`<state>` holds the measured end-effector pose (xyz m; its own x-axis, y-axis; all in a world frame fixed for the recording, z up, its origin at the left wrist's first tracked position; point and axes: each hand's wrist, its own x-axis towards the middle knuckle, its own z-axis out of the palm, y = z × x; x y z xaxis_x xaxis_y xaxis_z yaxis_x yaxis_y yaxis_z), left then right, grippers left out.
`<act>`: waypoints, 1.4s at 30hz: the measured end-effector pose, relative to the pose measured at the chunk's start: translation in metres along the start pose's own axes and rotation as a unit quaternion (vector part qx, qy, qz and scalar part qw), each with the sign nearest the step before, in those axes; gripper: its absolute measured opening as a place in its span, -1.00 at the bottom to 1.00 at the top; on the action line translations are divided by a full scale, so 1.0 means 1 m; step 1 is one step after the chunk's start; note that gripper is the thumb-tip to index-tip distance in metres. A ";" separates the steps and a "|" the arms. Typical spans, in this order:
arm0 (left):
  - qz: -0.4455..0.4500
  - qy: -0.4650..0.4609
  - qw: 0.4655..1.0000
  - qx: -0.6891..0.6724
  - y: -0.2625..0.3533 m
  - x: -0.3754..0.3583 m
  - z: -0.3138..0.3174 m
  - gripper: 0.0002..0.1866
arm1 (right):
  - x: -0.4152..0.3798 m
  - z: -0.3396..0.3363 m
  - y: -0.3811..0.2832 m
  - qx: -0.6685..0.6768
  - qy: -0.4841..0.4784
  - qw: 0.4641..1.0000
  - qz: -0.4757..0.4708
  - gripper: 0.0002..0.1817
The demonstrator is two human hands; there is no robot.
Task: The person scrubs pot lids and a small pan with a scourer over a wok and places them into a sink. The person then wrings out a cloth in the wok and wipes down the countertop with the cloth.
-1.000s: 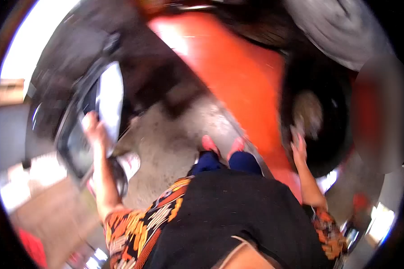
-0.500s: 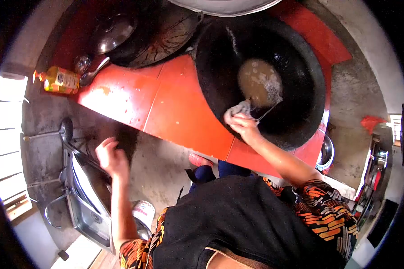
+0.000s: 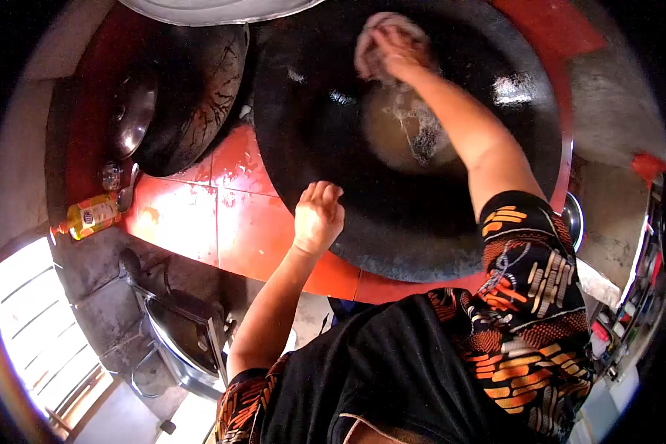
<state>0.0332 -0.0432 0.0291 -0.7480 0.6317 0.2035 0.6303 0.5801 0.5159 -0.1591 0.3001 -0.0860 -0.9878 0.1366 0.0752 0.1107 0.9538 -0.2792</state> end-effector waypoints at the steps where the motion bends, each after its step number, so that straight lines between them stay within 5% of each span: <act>1: -0.015 0.022 1.000 -0.009 0.002 0.000 -0.003 -0.77 | -0.018 -0.036 0.012 -0.101 -0.065 0.991 0.053 -0.37; 3: -0.023 0.022 0.999 0.005 0.007 0.000 -0.008 -0.79 | -0.061 -0.018 0.047 -0.172 -0.011 0.978 0.116 -0.23; 7: -0.019 0.011 1.000 0.015 0.010 0.003 -0.005 -0.81 | -0.107 0.025 -0.016 -0.142 -0.102 0.939 0.297 -0.10; 8: -0.018 0.008 1.000 0.024 0.010 0.002 -0.004 -0.81 | -0.125 0.040 -0.037 0.041 -0.006 0.959 0.279 -0.08; 10: -0.014 0.005 0.999 0.036 0.011 0.003 -0.004 -0.81 | -0.145 0.095 -0.064 0.083 -0.041 0.968 0.232 -0.06; 11: -0.011 0.003 0.999 0.039 0.011 0.002 -0.004 -0.82 | -0.147 0.119 -0.072 -0.058 -0.171 0.961 0.208 -0.06; 12: -0.008 0.004 0.999 0.043 0.009 0.003 -0.003 -0.82 | -0.157 0.028 -0.096 0.002 -0.241 0.958 0.154 -0.14; 15: -0.007 0.012 0.998 0.059 0.008 0.003 -0.003 -0.83 | -0.167 0.004 -0.047 0.026 -0.271 0.962 0.001 -0.24; 16: -0.011 0.008 0.998 0.064 0.006 0.002 -0.002 -0.83 | -0.173 0.023 -0.033 0.045 -0.190 0.980 0.040 -0.33; 19: -0.008 0.016 0.997 0.077 0.008 0.003 -0.001 -0.84 | -0.189 0.049 -0.070 -0.104 -0.175 0.965 0.164 -0.48; 21: -0.015 0.019 0.996 0.090 0.009 -0.001 0.000 -0.85 | -0.209 0.118 -0.060 -0.058 -0.134 0.987 0.067 -0.70; 24: -0.026 0.002 0.996 0.089 0.007 -0.002 0.001 -0.84 | -0.208 0.019 -0.092 0.060 -0.208 0.975 0.054 -0.88; 25: -0.025 -0.007 0.996 0.089 0.007 -0.001 0.000 -0.84 | -0.208 0.018 -0.082 0.211 -0.201 0.949 0.119 -0.88; 28: -0.045 -0.061 0.993 0.091 0.005 0.000 0.000 -0.81 | -0.192 -0.023 -0.060 0.600 -0.139 0.734 0.287 -0.85; 29: -0.048 -0.068 0.993 0.085 0.005 -0.001 0.001 -0.82 | -0.189 -0.054 -0.055 0.662 -0.113 0.692 0.263 -0.87; 32: -0.064 -0.105 0.990 0.065 0.004 0.001 0.007 -0.83 | -0.169 -0.145 -0.062 0.660 0.026 0.708 0.249 -0.84; 37: -0.010 -0.235 0.972 0.022 0.010 0.029 0.040 -0.57 | -0.142 -0.268 -0.082 0.653 0.049 0.750 0.091 -0.82; 42: 0.054 -0.257 0.964 0.025 0.049 0.078 0.089 -0.43 | -0.125 -0.341 -0.106 0.664 0.072 0.744 -0.009 -0.83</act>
<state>0.0243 0.0799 -0.0038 -0.4828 0.8542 -0.1929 0.7181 0.5123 0.4711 -0.0098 0.2731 0.2605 -0.9549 0.2463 0.1660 -0.2039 -0.1372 -0.9693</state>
